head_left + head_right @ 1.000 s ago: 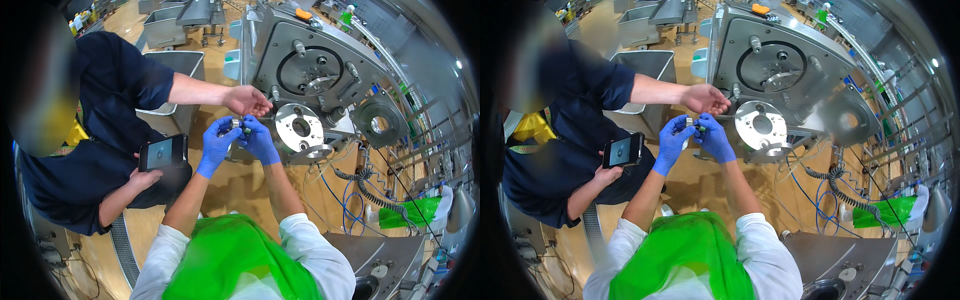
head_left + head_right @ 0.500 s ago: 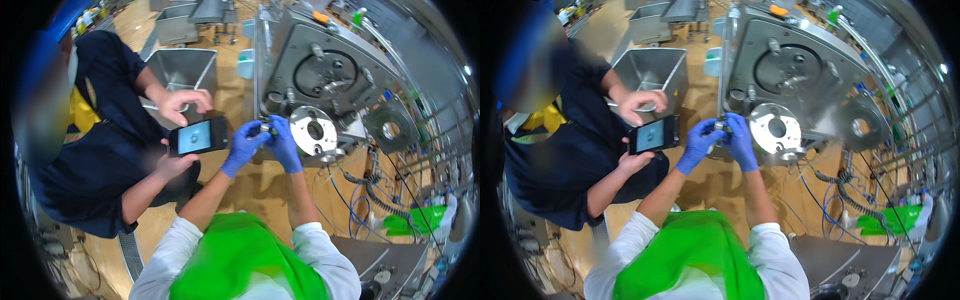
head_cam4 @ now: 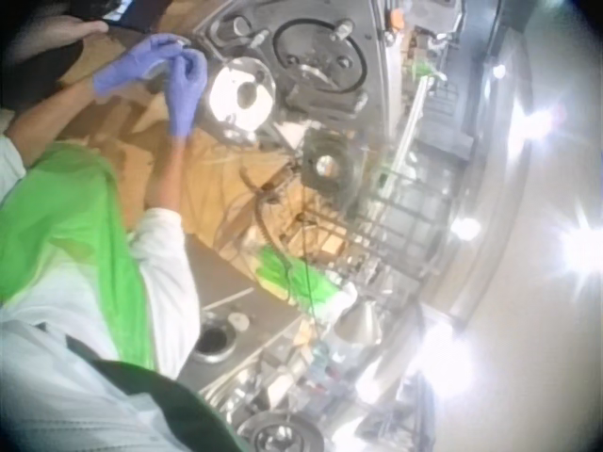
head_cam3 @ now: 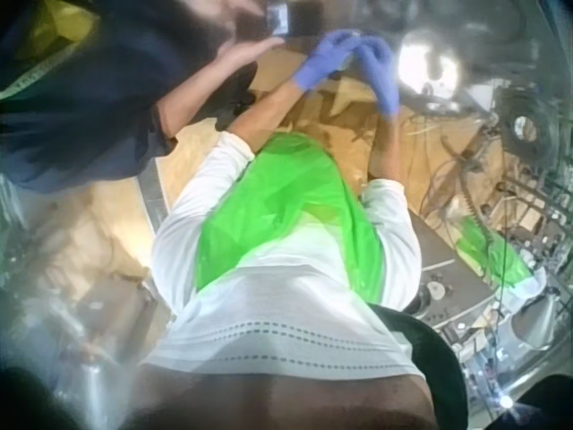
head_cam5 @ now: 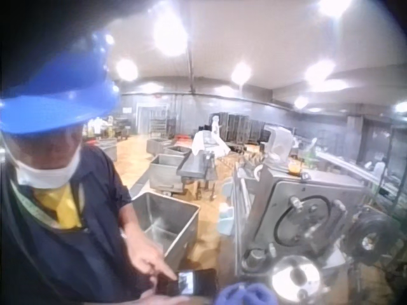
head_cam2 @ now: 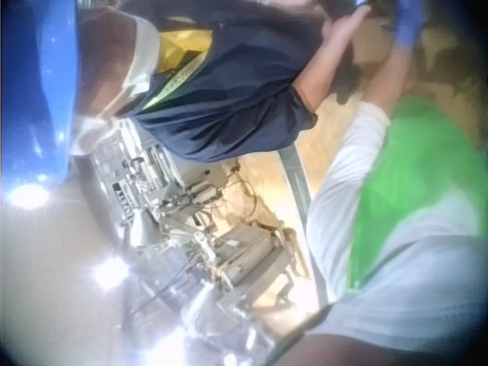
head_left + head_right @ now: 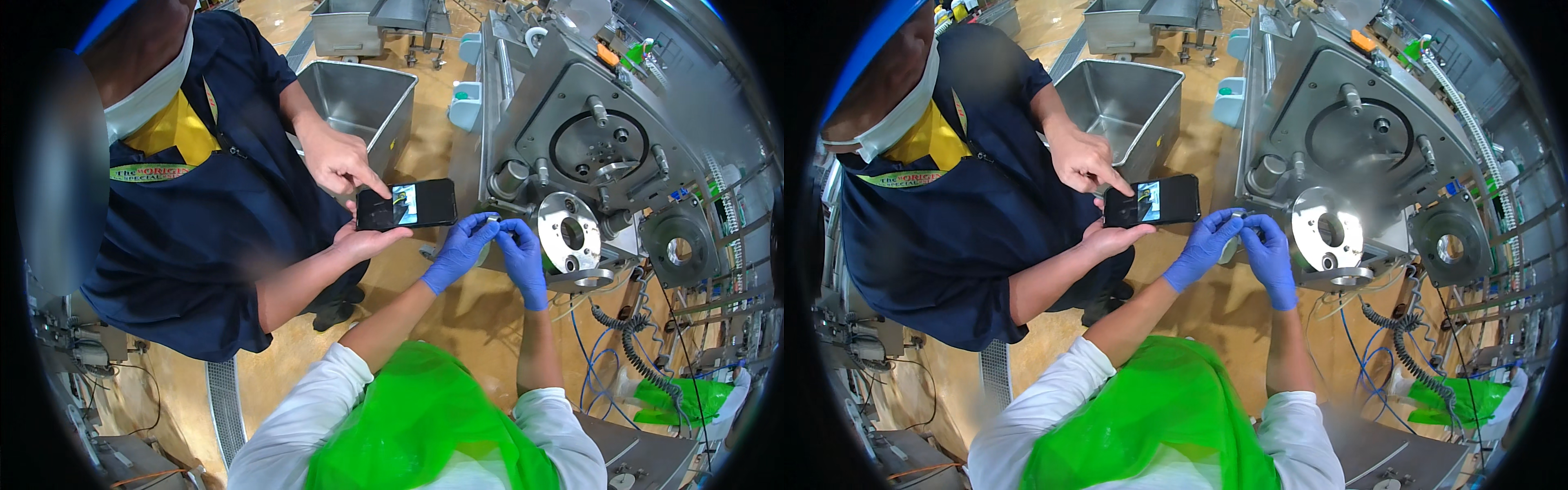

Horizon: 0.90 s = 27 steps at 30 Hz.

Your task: The person handles small cylindrical machine parts, aligns them with a larger white component, and inserts them into a machine fixture. A coworker holds a smartphone and points at the screen while the person continues to place parts into the machine.

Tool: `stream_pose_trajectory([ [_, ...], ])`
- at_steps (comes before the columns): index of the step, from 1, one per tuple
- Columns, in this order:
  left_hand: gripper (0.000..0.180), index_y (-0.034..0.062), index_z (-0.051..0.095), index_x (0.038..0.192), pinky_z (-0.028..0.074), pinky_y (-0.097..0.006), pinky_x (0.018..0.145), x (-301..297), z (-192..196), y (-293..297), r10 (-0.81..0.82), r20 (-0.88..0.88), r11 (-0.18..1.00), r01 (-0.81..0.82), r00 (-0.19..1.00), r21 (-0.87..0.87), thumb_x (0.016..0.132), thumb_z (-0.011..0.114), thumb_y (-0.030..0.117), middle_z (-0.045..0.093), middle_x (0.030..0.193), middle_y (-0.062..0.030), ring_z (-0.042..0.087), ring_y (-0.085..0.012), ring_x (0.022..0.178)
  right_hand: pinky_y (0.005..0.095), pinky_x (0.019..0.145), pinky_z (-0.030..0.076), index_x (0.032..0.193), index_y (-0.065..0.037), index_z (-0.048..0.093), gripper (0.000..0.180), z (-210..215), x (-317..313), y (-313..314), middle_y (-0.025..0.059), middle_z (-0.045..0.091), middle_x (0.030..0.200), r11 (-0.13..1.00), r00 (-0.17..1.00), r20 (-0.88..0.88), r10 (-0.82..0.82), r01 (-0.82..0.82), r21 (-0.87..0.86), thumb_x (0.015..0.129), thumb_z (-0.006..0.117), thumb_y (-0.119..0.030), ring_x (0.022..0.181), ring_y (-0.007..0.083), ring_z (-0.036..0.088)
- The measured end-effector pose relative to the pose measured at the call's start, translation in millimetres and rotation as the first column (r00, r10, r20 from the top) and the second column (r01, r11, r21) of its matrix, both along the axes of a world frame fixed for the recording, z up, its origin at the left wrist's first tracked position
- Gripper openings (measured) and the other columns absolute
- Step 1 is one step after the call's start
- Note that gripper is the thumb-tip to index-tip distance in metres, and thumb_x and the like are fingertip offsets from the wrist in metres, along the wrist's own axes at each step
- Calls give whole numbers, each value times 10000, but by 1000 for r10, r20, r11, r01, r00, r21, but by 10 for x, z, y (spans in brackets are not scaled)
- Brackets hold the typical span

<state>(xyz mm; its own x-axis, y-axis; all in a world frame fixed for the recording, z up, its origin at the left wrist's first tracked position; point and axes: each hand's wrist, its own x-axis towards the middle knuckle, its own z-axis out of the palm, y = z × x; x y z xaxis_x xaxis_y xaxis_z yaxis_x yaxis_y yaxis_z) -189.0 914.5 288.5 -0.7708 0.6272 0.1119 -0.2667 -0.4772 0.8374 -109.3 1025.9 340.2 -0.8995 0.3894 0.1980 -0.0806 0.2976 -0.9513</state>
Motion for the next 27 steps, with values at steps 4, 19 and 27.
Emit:
stream_pose_trajectory([
  [4,346,-12,556,1239,459,-241,907,42,62,-134,-79,-64,994,74,995,-81,941,594,160,629,1112,-53,574,-101,1024,182,627,392,974,-23,627,107,171,147,-37,-58,558,814,995,980,173,99,-95,-32,870,626,-51,706,16,454],
  [19,286,6,643,1153,457,-211,827,99,-22,-506,-125,91,987,133,988,-88,932,617,185,653,1014,-7,571,-61,923,263,612,435,1028,-28,645,197,85,188,-573,69,546,797,940,994,77,-75,45,339,841,671,-82,674,147,537],
  [27,265,-10,655,1124,467,-214,808,109,-6,-649,-131,49,986,135,990,-96,917,637,155,663,987,-12,573,-58,893,266,585,440,1021,-32,644,196,66,228,-716,73,556,784,929,994,44,-101,79,361,834,670,-86,648,152,545],
])
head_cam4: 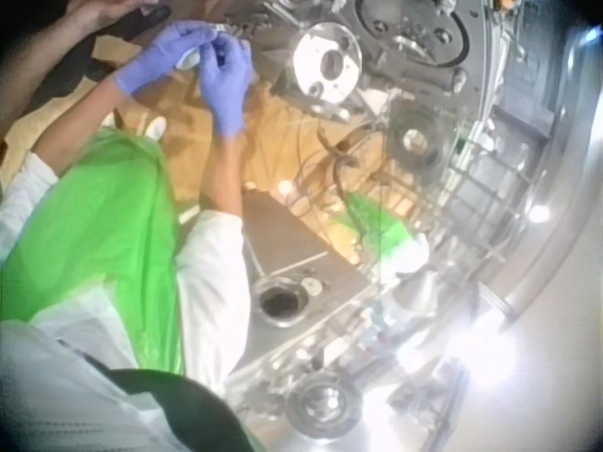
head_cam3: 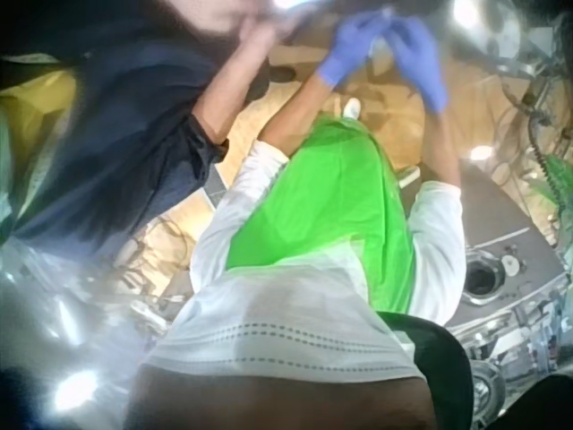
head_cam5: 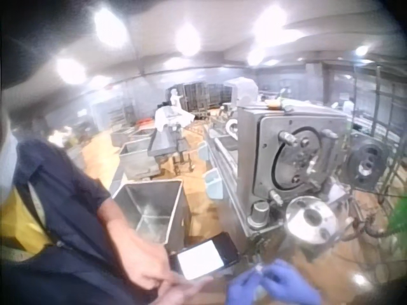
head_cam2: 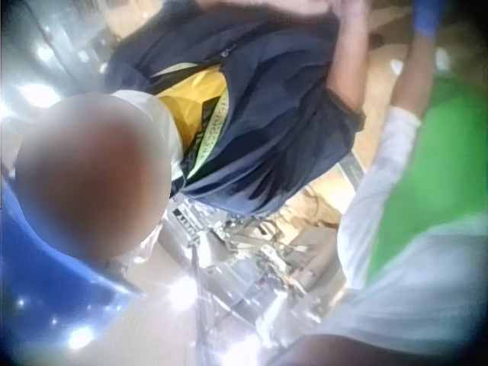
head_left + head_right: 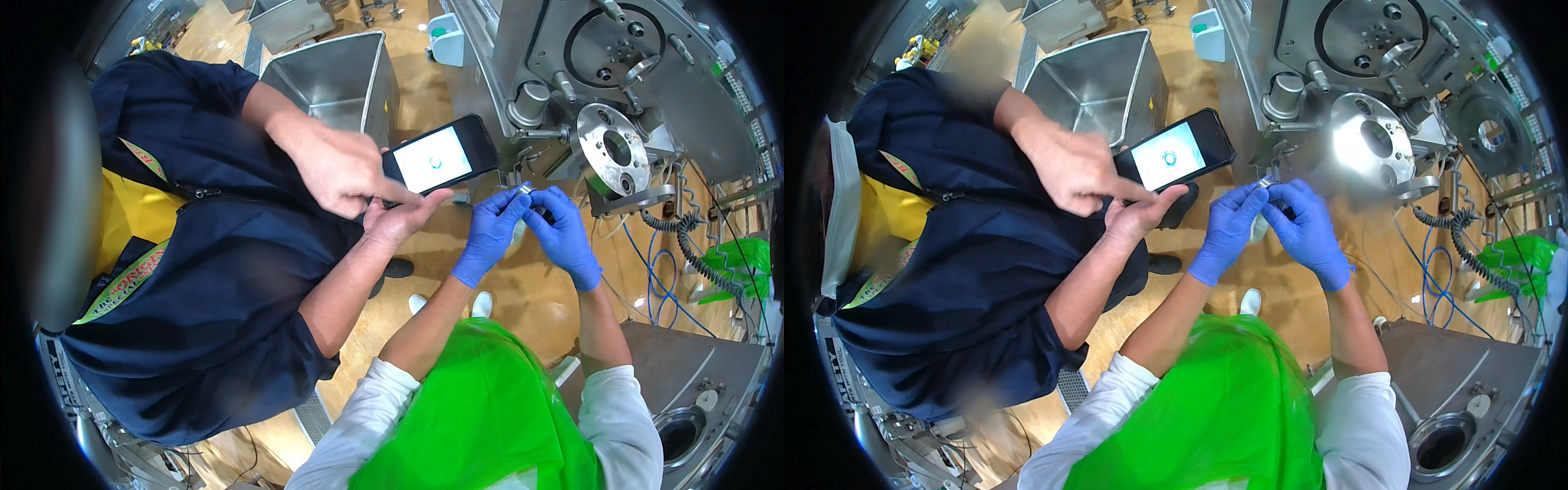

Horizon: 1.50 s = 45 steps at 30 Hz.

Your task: The person handles small cylindrical machine parts, aligns them with a larger white component, and inserts them into a machine fixture. A coworker holds a smartphone and points at the screen while the person continues to place parts into the machine.

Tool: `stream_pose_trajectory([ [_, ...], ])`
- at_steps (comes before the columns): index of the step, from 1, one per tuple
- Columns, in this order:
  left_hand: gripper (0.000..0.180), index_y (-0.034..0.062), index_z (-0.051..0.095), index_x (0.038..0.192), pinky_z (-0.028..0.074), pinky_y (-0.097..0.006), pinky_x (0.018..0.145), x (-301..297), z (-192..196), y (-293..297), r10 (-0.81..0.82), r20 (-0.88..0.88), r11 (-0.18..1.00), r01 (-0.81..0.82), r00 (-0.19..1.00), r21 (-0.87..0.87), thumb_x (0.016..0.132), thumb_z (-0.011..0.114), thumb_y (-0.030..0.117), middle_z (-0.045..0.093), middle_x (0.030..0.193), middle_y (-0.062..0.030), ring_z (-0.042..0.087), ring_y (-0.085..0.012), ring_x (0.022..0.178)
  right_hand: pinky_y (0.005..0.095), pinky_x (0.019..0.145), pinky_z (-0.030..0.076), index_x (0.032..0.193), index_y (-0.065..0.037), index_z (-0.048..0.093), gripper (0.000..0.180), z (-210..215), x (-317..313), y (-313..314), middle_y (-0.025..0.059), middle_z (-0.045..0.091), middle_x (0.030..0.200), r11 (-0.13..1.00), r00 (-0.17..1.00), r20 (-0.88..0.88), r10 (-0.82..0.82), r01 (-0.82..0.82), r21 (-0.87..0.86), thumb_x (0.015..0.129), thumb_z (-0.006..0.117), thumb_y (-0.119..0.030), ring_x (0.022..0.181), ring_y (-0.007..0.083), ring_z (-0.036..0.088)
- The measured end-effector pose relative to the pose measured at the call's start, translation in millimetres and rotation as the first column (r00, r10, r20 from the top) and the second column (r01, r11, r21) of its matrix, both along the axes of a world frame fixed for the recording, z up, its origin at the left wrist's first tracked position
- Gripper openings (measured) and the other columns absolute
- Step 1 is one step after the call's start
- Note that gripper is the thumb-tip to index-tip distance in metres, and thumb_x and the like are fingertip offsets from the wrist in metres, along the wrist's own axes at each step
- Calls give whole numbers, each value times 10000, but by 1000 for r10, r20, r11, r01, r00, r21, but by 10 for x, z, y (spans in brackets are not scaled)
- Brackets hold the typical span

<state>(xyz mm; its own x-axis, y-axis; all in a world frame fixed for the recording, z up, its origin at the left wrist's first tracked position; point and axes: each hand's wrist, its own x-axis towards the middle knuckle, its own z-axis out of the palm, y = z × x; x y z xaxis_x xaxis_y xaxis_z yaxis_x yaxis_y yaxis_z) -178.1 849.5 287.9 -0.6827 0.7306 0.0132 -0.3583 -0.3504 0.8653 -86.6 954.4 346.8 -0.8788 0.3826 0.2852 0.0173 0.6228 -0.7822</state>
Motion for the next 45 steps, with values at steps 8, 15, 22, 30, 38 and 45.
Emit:
stream_pose_trajectory([
  [8,220,-19,668,1062,465,-211,757,7,36,-1,-2,69,999,-1,998,50,922,628,146,657,928,-9,572,-57,836,271,586,449,1023,-36,644,197,72,3,-98,75,558,789,998,999,2,-49,48,37,833,665,-82,642,154,552],
  [15,234,23,669,1028,442,-192,695,-11,87,-55,14,17,1000,-14,1000,13,935,617,231,633,894,20,542,-34,783,277,585,461,1027,-36,642,206,63,-19,-141,75,563,800,998,998,-10,-66,66,23,827,660,-85,640,166,559],
  [22,227,37,670,1005,430,-180,670,-58,58,-52,23,67,1000,-23,997,-2,928,630,247,621,868,36,529,-22,760,282,580,458,1027,-39,641,205,60,-89,-145,78,554,794,996,997,5,-71,70,57,831,651,-100,631,171,555],
  [30,227,34,669,1017,433,-181,670,-66,77,15,26,94,1000,-25,995,-12,929,629,239,626,876,34,533,-25,758,286,575,456,1024,-39,637,201,70,-102,-82,75,552,801,995,996,30,-81,79,67,834,645,-104,627,174,553],
  [38,247,9,652,1080,471,-203,748,-89,30,123,20,94,1000,-20,995,-6,919,638,196,657,972,-13,584,-57,841,287,575,458,1021,-39,633,202,57,-99,0,79,541,790,994,996,22,-90,89,57,834,649,-113,635,179,554],
  [45,257,-10,644,1109,479,-201,780,-75,15,204,9,139,1000,-13,990,24,907,650,149,663,1004,-25,590,-59,870,288,580,460,1022,-38,632,202,27,-82,73,81,546,793,994,996,27,-88,86,69,833,648,-105,639,180,559],
])
